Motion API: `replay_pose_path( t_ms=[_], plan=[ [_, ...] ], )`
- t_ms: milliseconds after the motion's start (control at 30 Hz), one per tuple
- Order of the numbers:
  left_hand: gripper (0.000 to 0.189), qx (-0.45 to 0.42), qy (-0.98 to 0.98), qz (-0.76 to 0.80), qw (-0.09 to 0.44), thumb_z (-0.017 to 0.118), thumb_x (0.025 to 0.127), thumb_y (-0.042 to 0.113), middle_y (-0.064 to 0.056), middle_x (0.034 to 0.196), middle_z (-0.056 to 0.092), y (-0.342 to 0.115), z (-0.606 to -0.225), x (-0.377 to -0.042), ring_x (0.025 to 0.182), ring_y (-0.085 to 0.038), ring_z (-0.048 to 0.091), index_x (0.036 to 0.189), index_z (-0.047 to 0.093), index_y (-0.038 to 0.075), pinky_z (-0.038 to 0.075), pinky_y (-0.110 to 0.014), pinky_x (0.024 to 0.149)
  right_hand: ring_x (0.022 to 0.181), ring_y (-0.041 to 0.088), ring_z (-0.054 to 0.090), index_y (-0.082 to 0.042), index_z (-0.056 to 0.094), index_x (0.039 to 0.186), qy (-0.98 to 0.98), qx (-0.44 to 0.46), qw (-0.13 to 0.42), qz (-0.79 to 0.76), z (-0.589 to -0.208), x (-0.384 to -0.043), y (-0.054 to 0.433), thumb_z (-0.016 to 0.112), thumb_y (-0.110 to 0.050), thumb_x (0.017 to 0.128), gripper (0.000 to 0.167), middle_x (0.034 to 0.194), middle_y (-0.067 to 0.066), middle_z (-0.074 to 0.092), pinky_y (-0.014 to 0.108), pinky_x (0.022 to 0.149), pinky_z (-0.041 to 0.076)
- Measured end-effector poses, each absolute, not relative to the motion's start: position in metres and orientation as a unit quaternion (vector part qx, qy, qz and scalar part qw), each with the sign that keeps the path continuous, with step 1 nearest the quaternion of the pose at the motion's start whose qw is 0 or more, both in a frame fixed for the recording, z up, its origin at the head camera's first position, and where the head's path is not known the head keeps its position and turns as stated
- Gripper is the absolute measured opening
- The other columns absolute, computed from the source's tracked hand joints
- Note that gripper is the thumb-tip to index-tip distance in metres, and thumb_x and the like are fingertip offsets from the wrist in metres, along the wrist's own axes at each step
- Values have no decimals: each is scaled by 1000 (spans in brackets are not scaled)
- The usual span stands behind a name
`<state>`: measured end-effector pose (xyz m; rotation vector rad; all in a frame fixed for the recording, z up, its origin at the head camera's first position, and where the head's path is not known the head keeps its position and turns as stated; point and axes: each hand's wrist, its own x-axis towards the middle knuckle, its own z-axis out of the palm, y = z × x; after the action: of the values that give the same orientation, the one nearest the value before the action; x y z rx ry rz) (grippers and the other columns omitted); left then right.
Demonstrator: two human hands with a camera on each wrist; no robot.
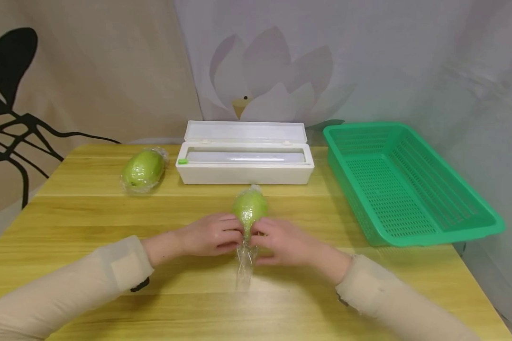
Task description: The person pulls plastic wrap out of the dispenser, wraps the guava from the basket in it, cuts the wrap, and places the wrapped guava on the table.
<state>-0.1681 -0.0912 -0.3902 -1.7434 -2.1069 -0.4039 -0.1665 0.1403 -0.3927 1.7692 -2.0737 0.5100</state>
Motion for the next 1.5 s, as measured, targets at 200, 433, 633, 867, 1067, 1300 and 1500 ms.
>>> replay_pose_path(
  t_ms=[200,433,633,867,1067,1300,1500],
  plan=[
    [11,-614,-756,-144,175,72,79,13,2,94,65,-91,-389,-168,89,-11,58,86,64,12,50,-18,84,82,9,59,-13,66,81,-741,614,183,200,-394,-166,138,77,-14,72,15,88,-3,63,17,76,51],
    [12,-600,-760,-161,191,73,80,17,1,94,63,-93,-393,-169,89,-11,58,86,64,12,50,-17,83,87,13,61,-11,66,81,-771,562,152,259,-395,-167,142,72,-15,77,8,90,0,66,23,77,54],
    [13,-555,-777,-202,216,74,79,18,-6,103,59,-93,-396,-168,95,-16,56,84,64,11,51,-23,86,89,14,59,-10,68,82,-797,521,128,279,-393,-166,144,69,-18,81,8,92,0,67,25,77,54],
    [8,-499,-803,-279,164,72,79,9,-5,105,65,-91,-393,-168,101,-18,57,81,64,10,50,-26,92,89,15,55,-11,65,77,-821,446,98,342,-387,-167,141,73,-8,76,9,91,3,65,30,77,52],
    [11,-502,-803,-283,154,73,78,11,-4,104,66,-87,-390,-168,100,-18,59,81,62,10,50,-25,90,100,22,53,-12,64,74,-845,365,31,389,-383,-169,140,70,-5,78,10,102,8,61,43,88,48],
    [28,-478,-831,-219,183,80,72,30,-2,102,59,-81,-392,-165,96,-16,53,82,59,13,50,-26,86,102,28,55,-10,64,74,-842,342,-17,416,-380,-173,138,66,-3,80,10,108,11,59,44,87,48],
    [15,-444,-841,-230,207,75,75,15,-2,97,60,-77,-394,-163,91,-16,54,74,60,13,51,-25,83,101,27,56,-10,64,74,-844,339,-30,415,-378,-174,138,68,-6,82,10,109,12,60,41,84,50]
  ],
)
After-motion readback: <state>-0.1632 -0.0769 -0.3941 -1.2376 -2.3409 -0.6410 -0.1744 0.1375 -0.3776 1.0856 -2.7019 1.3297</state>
